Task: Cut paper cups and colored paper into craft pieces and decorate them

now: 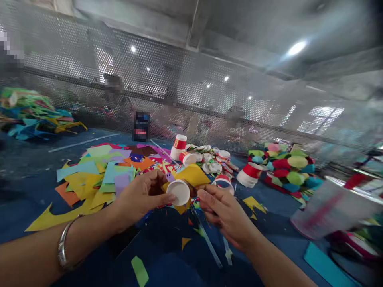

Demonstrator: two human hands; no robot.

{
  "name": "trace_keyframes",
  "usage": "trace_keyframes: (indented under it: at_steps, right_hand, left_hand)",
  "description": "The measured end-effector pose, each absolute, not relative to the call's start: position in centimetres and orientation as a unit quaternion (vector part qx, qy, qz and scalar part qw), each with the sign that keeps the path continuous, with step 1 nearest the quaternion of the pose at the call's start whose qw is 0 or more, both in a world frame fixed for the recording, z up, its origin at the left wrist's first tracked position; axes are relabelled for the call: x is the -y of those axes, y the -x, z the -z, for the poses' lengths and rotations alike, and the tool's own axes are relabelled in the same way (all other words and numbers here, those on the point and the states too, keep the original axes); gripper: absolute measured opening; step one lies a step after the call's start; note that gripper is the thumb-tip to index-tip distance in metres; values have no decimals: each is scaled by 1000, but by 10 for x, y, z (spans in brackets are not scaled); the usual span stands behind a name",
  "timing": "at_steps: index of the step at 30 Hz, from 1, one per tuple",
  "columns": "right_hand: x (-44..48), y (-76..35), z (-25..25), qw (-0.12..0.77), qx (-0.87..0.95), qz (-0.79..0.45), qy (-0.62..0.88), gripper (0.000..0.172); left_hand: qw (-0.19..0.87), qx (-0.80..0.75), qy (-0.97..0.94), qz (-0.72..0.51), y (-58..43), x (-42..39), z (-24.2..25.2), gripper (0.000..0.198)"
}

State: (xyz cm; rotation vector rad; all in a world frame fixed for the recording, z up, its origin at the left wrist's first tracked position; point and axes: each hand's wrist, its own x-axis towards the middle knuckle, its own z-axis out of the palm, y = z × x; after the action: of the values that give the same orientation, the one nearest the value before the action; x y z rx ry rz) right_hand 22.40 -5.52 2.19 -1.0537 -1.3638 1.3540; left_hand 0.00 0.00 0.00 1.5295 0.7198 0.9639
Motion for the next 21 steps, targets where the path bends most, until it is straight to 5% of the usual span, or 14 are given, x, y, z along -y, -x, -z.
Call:
trace_keyframes:
  at_steps: [21]
  right_hand:
    - [55, -224, -21, 452, 567, -538, 429, 25]
  left_hand:
    - [636, -338, -603, -344, 6, 3, -3, 43]
